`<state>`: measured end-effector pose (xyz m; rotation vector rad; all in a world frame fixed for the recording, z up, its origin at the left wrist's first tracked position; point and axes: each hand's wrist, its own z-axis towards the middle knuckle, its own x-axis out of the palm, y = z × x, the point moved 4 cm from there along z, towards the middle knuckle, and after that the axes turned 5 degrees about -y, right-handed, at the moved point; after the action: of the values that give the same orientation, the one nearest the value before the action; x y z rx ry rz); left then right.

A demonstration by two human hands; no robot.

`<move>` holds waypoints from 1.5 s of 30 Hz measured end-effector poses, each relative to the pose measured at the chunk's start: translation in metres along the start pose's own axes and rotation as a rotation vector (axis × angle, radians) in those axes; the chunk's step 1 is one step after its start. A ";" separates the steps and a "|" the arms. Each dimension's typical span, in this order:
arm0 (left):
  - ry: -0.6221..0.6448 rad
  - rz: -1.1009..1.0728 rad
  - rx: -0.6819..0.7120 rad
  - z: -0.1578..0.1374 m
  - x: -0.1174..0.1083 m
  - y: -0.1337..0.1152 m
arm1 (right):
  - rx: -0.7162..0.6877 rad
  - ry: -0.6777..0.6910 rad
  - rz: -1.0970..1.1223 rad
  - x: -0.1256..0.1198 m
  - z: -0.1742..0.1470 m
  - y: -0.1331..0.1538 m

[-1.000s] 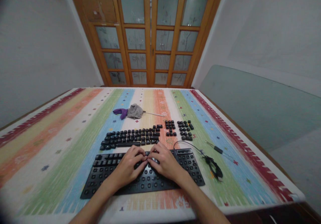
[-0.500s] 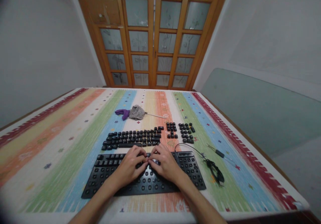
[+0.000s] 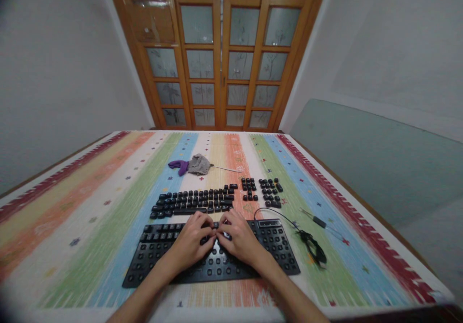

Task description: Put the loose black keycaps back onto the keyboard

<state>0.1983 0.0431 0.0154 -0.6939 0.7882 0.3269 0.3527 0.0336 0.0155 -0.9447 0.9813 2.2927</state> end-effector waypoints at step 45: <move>-0.137 0.005 0.055 -0.008 -0.011 -0.001 | 0.169 0.039 -0.202 -0.022 0.101 -0.111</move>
<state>0.1876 0.0367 0.0202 -0.6117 0.6659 0.3527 0.3964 0.1774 0.0344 -0.9732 1.0275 1.9991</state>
